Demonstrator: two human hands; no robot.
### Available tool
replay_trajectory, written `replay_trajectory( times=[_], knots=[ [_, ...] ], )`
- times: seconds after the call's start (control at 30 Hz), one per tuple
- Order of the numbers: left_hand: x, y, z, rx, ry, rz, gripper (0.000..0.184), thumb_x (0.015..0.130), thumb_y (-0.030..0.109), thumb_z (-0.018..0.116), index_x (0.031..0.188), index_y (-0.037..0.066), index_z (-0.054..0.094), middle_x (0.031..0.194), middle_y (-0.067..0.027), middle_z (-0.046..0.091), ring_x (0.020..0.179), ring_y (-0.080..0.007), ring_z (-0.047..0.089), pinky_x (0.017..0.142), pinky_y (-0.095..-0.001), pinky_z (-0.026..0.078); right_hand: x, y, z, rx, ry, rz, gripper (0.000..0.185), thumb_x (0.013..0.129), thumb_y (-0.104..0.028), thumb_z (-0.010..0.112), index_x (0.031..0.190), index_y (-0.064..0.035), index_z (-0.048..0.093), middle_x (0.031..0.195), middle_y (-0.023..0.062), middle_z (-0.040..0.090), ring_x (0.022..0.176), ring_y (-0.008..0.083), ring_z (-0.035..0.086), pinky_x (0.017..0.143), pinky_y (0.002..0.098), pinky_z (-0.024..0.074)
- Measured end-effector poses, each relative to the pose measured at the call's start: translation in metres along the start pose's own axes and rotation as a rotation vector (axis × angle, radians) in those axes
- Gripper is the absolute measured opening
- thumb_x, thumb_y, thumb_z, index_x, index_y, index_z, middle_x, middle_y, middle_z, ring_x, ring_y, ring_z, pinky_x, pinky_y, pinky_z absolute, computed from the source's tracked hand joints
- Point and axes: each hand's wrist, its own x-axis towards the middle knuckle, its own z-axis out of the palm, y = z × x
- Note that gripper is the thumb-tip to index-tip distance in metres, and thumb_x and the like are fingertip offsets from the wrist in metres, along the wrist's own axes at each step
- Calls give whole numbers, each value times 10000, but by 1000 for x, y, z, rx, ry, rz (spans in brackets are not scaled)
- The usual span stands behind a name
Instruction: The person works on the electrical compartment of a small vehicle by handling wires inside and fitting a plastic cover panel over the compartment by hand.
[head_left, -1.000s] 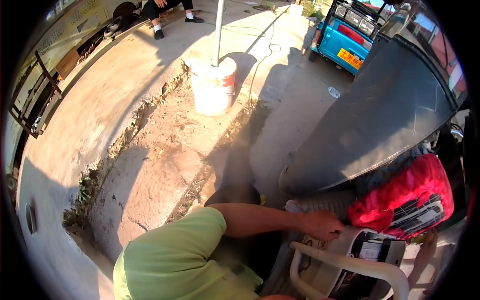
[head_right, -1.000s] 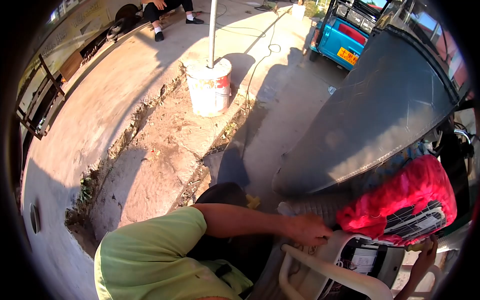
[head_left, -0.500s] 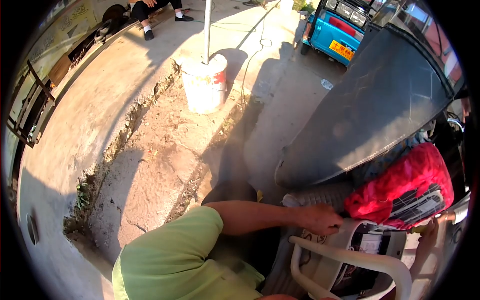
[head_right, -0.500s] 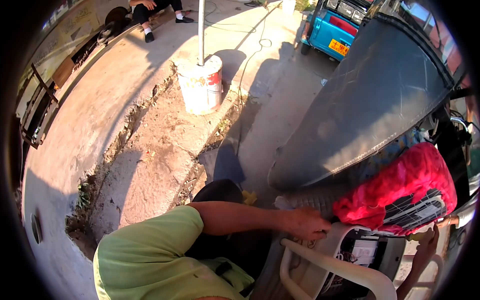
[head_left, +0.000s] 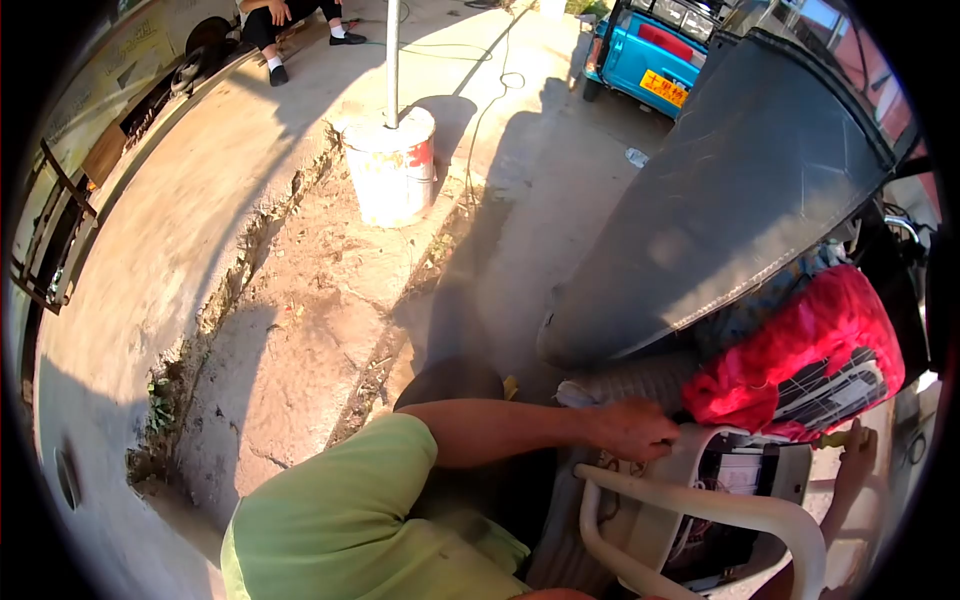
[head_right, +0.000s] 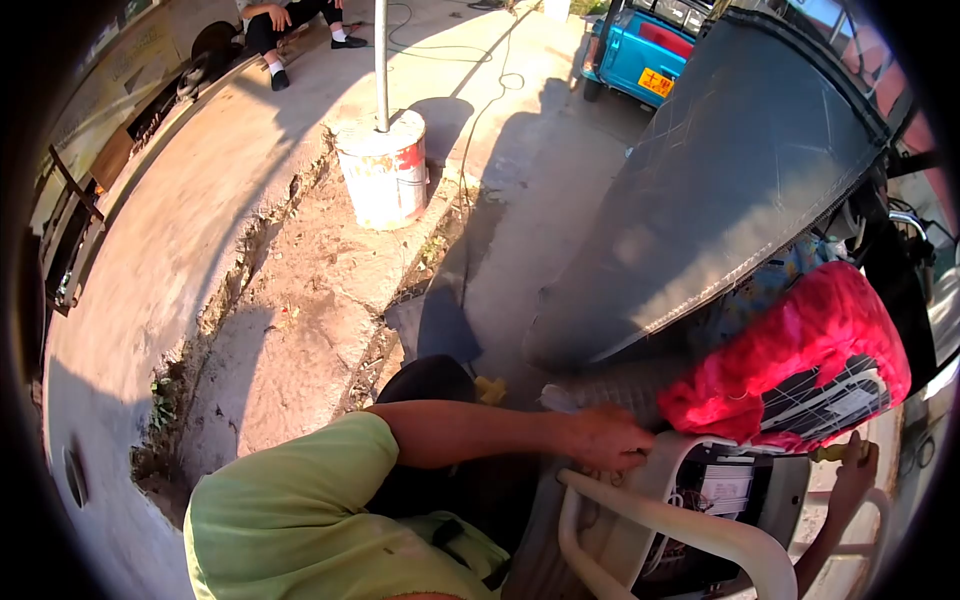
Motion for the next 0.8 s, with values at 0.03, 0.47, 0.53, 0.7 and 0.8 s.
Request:
replay_trajectory(
  times=[0.03, 0.47, 0.53, 0.7, 0.8],
  knots=[
    [1, 1, -1, -10, -9, -4, 251, 915, 330, 596, 956, 91, 659, 862, -208, 703, 855, -439, 680, 788, -548, 539, 0, -1, -1, -14, 11, 28, 416, 1017, -418, 615, 857, -42, 535, 701, 1, 543, 598, 93, 456, 528, 285, 367],
    [1, 4, -6, 44, -60, -67, 236, 943, 334, 598, 974, 105, 647, 862, -188, 703, 816, -416, 685, 744, -535, 542, -25, -12, 17, 168, 87, -52, 427, 1090, -302, 443, 1412, -40, 544, 1035, 84, 631, 906, 163, 595, 844, 317, 482],
    [3, -2, -4, 72, -44, -30, 242, 947, 335, 597, 985, 105, 663, 857, -188, 702, 812, -404, 689, 729, -514, 547, -22, -6, 20, 118, 101, -213, 372, 1074, -279, 500, 1351, -47, 583, 954, 73, 654, 866, 163, 610, 780, 332, 498],
    [0, 4, 1, -36, -4, -14, 198, 932, 258, 650, 995, 75, 692, 822, -173, 700, 777, -377, 692, 688, -458, 544, -35, -64, 10, -178, 109, -25, 452, 999, -480, 596, 1214, -87, 658, 881, 157, 722, 835, 303, 716, 750, 425, 529],
    [1, 7, -2, -22, -11, -53, 195, 922, 242, 673, 989, 59, 690, 822, -181, 696, 754, -363, 695, 678, -440, 543, -33, -49, 5, 20, 28, -52, 492, 1011, -381, 551, 1408, -90, 542, 970, 125, 709, 903, 228, 693, 717, 359, 524]
  ],
)
